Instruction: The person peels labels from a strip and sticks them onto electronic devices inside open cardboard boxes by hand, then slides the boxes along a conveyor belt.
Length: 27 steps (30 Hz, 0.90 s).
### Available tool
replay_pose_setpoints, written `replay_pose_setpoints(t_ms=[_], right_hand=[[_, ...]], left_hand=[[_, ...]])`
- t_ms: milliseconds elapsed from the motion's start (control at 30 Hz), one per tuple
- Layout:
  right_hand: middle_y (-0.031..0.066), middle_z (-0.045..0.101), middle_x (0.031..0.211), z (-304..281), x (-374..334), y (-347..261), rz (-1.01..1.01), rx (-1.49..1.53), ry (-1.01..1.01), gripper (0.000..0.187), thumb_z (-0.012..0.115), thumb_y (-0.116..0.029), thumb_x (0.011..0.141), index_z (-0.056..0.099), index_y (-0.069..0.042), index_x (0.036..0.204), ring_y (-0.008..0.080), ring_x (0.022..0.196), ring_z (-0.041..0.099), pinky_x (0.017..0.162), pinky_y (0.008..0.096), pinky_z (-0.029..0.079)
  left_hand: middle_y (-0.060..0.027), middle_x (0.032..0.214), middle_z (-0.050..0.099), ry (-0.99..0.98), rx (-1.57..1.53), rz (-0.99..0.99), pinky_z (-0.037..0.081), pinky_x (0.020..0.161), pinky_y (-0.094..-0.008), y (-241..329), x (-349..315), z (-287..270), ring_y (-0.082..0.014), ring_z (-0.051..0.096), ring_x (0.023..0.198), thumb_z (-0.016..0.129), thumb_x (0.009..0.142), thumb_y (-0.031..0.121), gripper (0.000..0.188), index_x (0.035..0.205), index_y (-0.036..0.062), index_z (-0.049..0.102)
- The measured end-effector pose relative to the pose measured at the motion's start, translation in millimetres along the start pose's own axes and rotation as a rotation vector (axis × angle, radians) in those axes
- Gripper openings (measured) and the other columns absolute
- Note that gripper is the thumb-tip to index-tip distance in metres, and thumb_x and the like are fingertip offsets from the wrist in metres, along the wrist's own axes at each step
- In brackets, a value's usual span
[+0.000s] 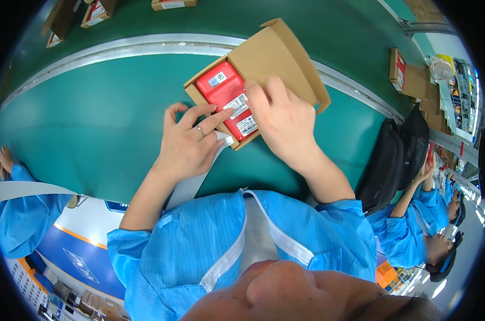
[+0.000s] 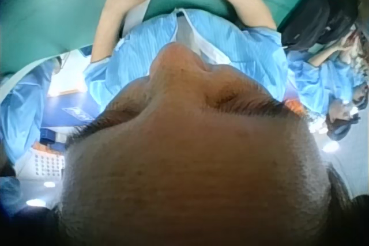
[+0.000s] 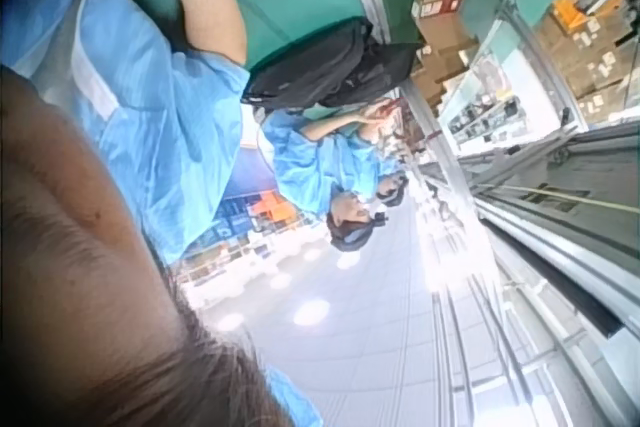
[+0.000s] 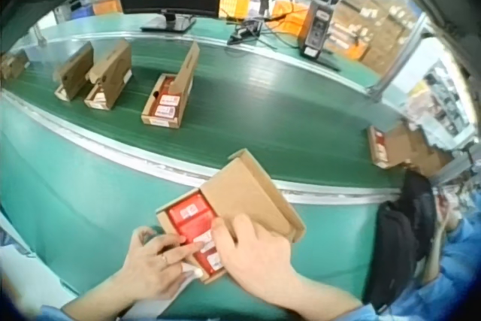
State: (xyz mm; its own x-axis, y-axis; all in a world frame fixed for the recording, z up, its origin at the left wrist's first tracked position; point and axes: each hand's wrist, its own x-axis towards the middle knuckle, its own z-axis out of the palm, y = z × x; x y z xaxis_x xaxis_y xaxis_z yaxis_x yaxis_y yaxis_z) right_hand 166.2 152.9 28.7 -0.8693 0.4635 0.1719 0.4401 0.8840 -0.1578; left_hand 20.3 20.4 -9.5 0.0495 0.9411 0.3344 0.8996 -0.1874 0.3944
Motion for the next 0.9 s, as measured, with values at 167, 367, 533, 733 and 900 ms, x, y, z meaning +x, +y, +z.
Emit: replay_pose_setpoints(t_ms=[167, 367, 533, 733, 900], right_hand=[[0.0045, 0.048, 0.083, -11.9, -50.8, 1.3, -0.101, 0.07, -0.143, 0.023, 0.066, -0.017, 0.072, 0.056, -0.011, 0.092, 0.0157, 0.065, 0.06, 0.046, 0.0285, 0.047], [0.0054, 0.052, 0.091, -7.9, -54.5, 51.3, -0.172, -0.061, 0.113, 0.014, 0.055, -0.011, 0.072, 0.053, -0.011, 0.086, 0.0174, 0.069, 0.062, 0.049, 0.0292, 0.051], [0.0133, 0.056, 0.094, -41.9, -49.1, 157.5, 0.235, -0.275, 0.335, 0.015, 0.06, -0.006, 0.074, 0.058, -0.005, 0.089, 0.0316, 0.072, 0.062, 0.057, 0.0399, 0.052], [0.0132, 0.057, 0.093, -13.5, 15.0, 64.8, -0.211, -0.13, 0.397, 0.024, 0.062, -0.005, 0.069, 0.059, -0.002, 0.093, 0.0275, 0.083, 0.062, 0.068, 0.0367, 0.053], [0.014, 0.059, 0.088, 61.1, 138.8, -4.6, -0.487, -0.269, 0.595, 0.02, 0.056, -0.01, 0.069, 0.059, 0.002, 0.085, 0.0256, 0.076, 0.06, 0.067, 0.0351, 0.052]], left_hand=[[-0.0043, 0.12, 0.06, 0.014, -0.134, 0.02, 0.039, 0.085, -0.0435, 3.2, 0.8, -1.3, -0.0269, 0.053, 0.107, 0.069, 0.069, 0.009, 0.013, 0.07, 0.0039, 0.058], [-0.0127, 0.112, 0.064, 0.103, -0.476, -0.093, 0.041, 0.092, -0.0429, -2.0, -6.4, -19.2, -0.0349, 0.052, 0.109, 0.066, 0.07, 0.001, 0.011, 0.068, -0.0026, 0.056], [-0.0136, 0.11, 0.065, 0.207, -0.465, -0.248, 0.041, 0.092, -0.0418, -12.6, -29.5, -32.6, -0.0341, 0.053, 0.108, 0.064, 0.072, -0.002, 0.008, 0.068, -0.0032, 0.057], [-0.0131, 0.111, 0.064, 0.268, -0.488, -0.248, 0.044, 0.086, -0.0376, -10.9, -20.6, -30.7, -0.0309, 0.056, 0.102, 0.067, 0.071, -0.001, 0.022, 0.061, -0.0024, 0.048], [-0.0134, 0.108, 0.065, 0.317, -0.469, -0.206, 0.045, 0.084, -0.0385, -1.6, -21.9, -45.1, -0.0324, 0.058, 0.1, 0.063, 0.065, -0.004, 0.025, 0.051, -0.0012, 0.043]])
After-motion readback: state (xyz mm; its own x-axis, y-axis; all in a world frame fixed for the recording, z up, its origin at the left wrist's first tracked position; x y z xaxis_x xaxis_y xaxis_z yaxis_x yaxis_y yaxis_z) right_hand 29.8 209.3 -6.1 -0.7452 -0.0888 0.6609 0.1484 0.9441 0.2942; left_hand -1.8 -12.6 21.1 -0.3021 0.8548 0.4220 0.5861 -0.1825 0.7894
